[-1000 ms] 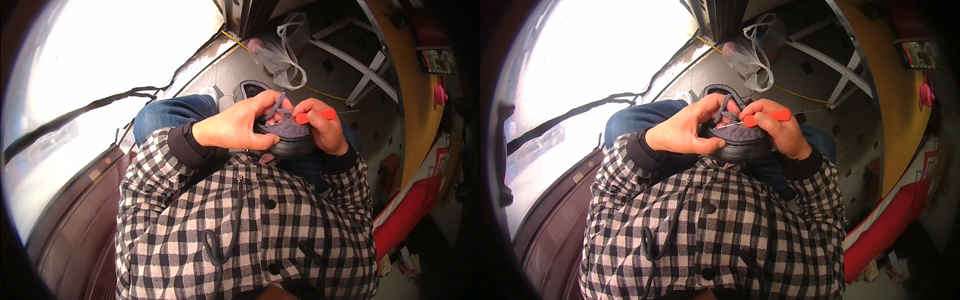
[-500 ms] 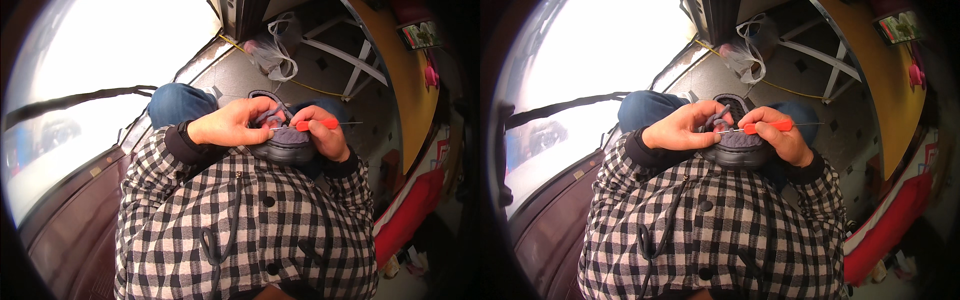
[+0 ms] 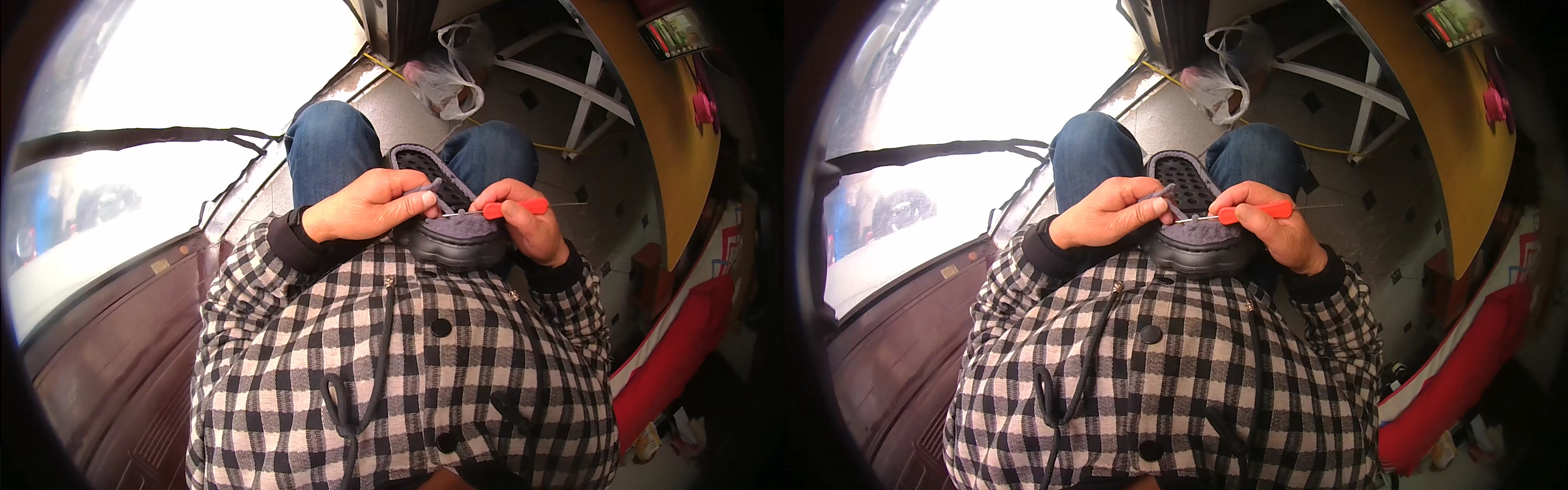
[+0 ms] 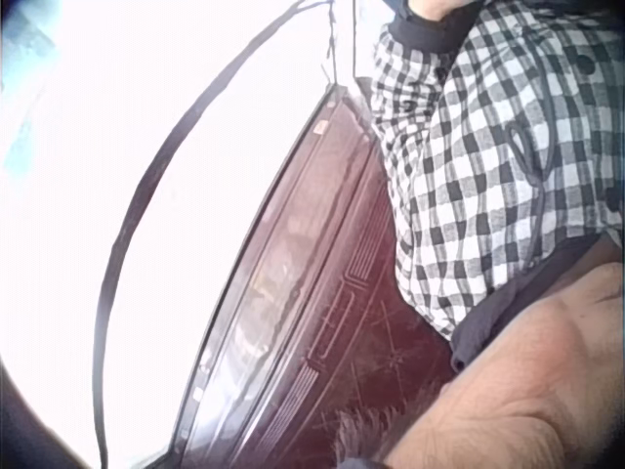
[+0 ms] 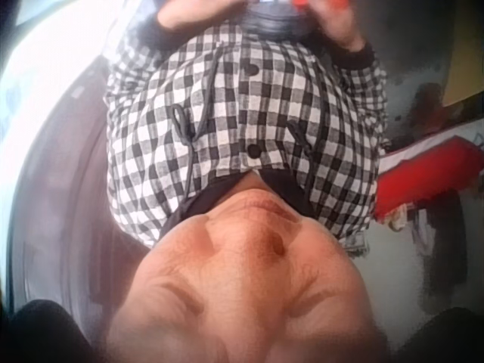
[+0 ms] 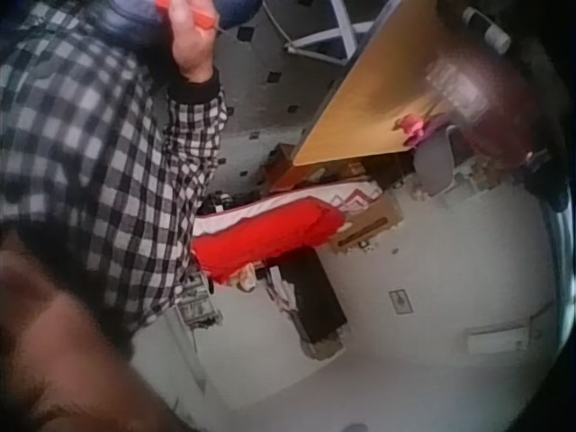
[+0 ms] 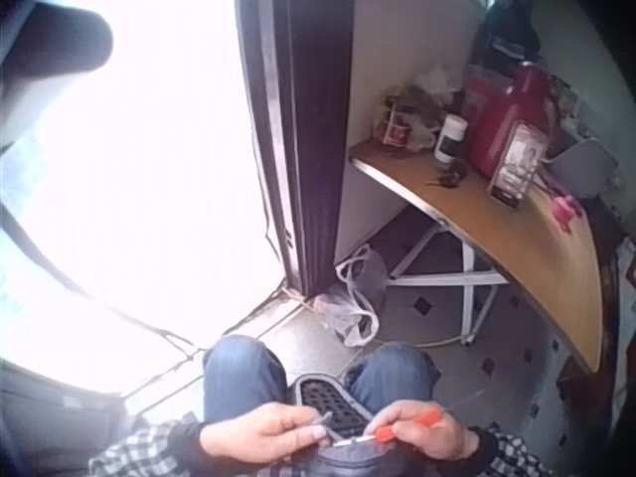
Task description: The person holds a dark slip-on shoe on their lap and uses a red-handled screwdriver to pry and separate the upper fabric from the sole. They repeatedly insert the tool along the seam, lift the fabric, and adjust the shoe position while working on the same area.
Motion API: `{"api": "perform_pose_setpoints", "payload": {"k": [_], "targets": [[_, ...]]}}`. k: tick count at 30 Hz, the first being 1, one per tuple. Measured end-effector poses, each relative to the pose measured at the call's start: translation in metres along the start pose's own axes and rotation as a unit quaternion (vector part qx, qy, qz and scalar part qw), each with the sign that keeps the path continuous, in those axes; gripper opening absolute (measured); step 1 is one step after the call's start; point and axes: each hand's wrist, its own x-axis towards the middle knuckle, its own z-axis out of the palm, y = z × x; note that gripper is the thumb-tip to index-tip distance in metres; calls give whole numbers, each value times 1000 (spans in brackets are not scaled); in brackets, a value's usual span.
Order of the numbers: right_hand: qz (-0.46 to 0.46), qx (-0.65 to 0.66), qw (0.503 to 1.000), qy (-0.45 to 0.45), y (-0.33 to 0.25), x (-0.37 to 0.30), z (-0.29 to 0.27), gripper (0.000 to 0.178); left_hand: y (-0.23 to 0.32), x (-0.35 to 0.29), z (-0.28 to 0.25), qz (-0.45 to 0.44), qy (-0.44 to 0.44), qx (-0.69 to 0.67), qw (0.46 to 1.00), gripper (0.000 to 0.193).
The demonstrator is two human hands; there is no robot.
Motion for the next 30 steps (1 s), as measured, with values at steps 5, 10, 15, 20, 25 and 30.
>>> {"api": "perform_pose_setpoints", "payload": {"k": [5,10,15,20,25,30], "targets": [[-19,-4,1000,1,1,-1,1,29,-5,1,2,1,20,-30,999,28],[-22,-5,1000,-2,1,1,1,27,-6,2,2,1,27,-63,998,28],[-17,-7,1000,-8,2,3,1,30,-5,1,6,-5,48,-59,997,26],[-6,-12,1000,8,1,4,2,39,-4,1,8,3,49,-43,998,26],[-13,-8,1000,0,-4,4,0,38,-3,1,10,-9,71,-55,996,28],[-26,-10,1000,-11,-8,8,-1,30,-6,0,11,3,78,-60,995,29]]}}
